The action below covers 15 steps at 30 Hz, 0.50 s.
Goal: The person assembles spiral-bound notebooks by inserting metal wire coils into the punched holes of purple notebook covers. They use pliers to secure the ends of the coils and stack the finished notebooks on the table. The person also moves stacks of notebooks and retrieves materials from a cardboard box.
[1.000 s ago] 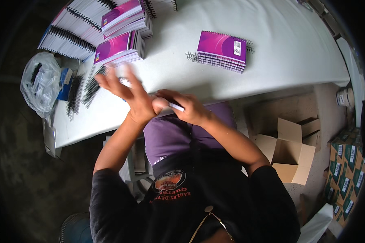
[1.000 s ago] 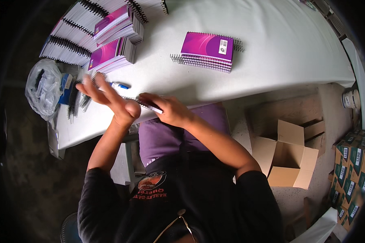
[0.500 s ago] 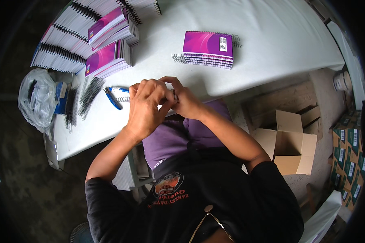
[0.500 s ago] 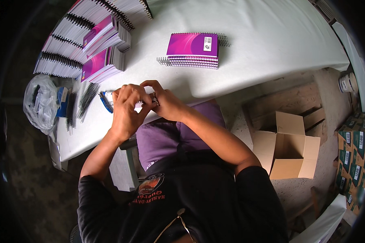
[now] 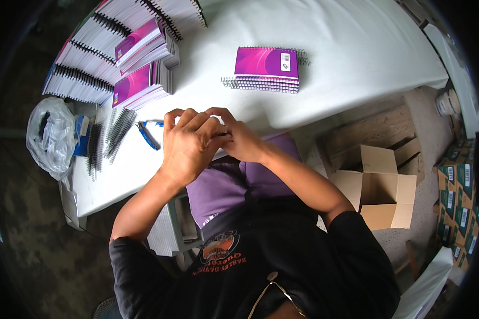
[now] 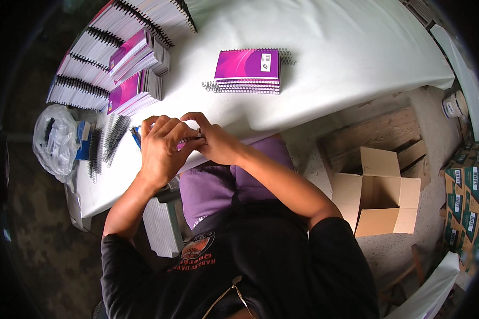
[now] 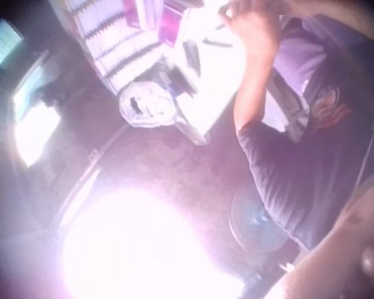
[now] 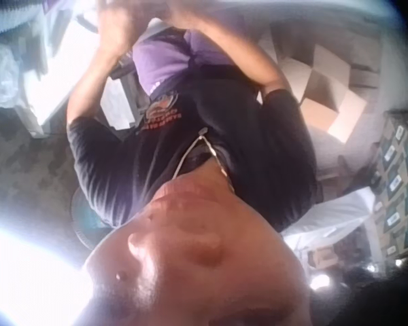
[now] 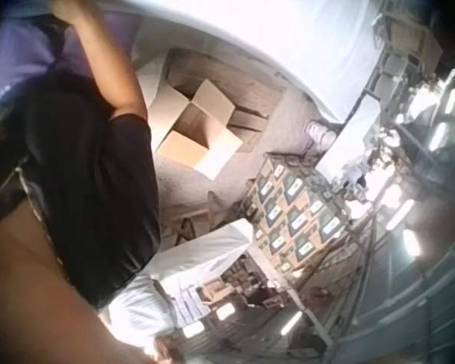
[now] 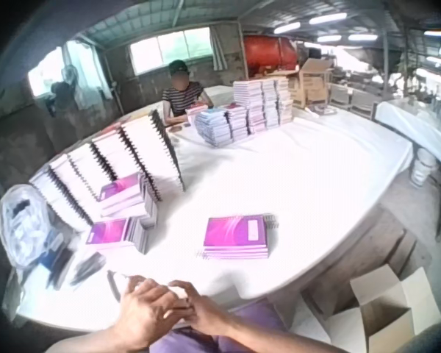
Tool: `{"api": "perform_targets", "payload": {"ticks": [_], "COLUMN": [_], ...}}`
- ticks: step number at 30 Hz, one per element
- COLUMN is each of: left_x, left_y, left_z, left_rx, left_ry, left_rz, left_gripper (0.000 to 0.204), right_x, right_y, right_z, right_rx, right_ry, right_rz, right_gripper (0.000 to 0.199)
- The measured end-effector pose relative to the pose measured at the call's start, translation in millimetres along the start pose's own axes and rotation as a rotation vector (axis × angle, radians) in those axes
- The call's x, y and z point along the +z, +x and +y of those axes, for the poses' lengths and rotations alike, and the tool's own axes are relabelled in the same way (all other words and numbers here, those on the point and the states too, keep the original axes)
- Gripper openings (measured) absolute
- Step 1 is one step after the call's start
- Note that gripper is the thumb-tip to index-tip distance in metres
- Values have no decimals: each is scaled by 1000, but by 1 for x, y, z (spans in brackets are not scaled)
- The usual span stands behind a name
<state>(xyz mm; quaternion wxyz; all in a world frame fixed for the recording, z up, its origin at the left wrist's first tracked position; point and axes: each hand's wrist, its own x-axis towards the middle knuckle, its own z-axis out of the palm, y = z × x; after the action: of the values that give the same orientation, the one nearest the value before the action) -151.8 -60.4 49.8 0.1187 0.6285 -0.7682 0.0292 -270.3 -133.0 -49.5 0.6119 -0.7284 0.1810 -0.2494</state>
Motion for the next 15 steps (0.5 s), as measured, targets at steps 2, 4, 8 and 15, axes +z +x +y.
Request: {"api": "perform_targets", "payload": {"ticks": [2, 4, 8, 15], "left_x": [-4, -14, -5, 109], "left_y": [10, 34, 84, 97], "left_z": [4, 4, -17, -32], "left_rx": [0, 34, 113, -28], "left_ry": [37, 49, -140, -403], "left_rz": [102, 319, 452, 641], "left_gripper": [35, 46, 33, 40], "right_x": [-6, -23, -117, -140], "right_y": [-2, -5, 8, -20], "right_z": [-3, -10, -43, 23], "right_rx": [-115, -411, -680, -147], "right_ry": [-5, -24, -328, -367], "right_rz": [82, 264, 476, 543], "right_gripper": [51, 47, 25, 57]}}
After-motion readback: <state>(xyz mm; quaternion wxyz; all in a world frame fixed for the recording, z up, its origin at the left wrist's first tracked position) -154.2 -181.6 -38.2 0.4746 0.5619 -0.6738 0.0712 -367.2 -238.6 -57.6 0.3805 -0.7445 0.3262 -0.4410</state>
